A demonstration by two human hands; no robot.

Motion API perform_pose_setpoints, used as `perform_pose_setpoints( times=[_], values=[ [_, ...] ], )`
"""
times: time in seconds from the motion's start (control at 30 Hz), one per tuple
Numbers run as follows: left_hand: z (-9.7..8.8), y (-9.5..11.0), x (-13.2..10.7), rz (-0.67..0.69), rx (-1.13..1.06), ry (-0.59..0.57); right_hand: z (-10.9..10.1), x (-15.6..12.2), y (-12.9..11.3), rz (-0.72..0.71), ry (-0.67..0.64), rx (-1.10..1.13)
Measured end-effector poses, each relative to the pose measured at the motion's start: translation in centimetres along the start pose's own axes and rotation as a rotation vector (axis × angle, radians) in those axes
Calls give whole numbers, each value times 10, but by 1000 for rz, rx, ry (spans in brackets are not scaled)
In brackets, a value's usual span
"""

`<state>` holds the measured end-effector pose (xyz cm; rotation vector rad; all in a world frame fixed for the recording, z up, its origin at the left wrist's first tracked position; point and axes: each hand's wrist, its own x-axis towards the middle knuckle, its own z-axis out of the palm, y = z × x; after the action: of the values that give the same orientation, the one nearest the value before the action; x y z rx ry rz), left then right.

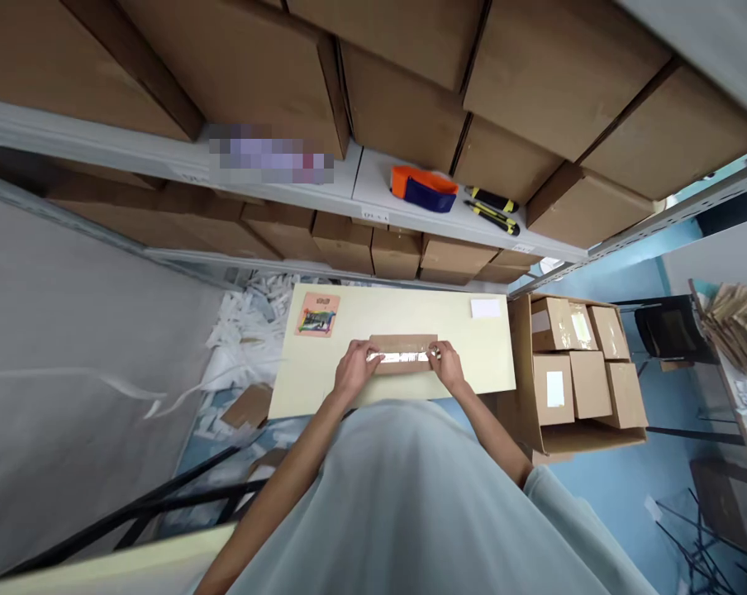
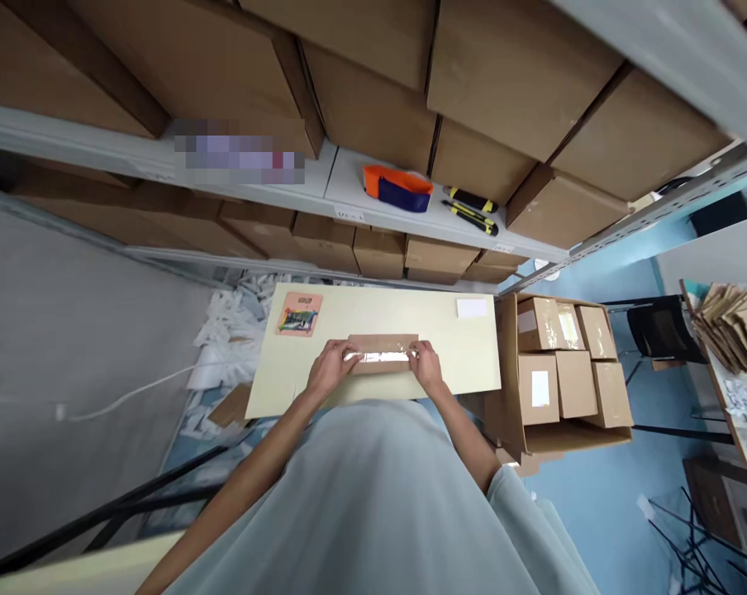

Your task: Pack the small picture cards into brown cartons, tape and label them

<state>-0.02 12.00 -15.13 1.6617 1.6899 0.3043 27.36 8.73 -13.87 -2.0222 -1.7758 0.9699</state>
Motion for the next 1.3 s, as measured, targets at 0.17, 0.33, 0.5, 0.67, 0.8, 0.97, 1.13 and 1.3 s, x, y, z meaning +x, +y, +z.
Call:
perform_pose_setpoints(
  times=[0.17,0.33,0.5,0.67,0.8,0.97,1.13,1.3],
  values=[
    [-4,3,3,-41,55,-54,-1,5,-4,4,-6,-54],
    [-12,27,17,51,193,-11,-20,10,-17,7,-73,-212],
    [-34,78,51,219,108,122,-81,41,-40,-188,78,-233],
    [-74,147,86,387,-56,321,-193,108,-75,-433,404,-263],
    [-102,193,95,462,-142,406,-265,157,-100,-449,578,-349],
    [-120,213,95,484,-185,487,-284,185,-130,-531,533,-409],
    [-137,219,101,443,-176,535,-265,206,-180,-644,377,-531],
    [-155,226,101,424,-175,600,-243,236,-223,-511,198,-670]
  ],
)
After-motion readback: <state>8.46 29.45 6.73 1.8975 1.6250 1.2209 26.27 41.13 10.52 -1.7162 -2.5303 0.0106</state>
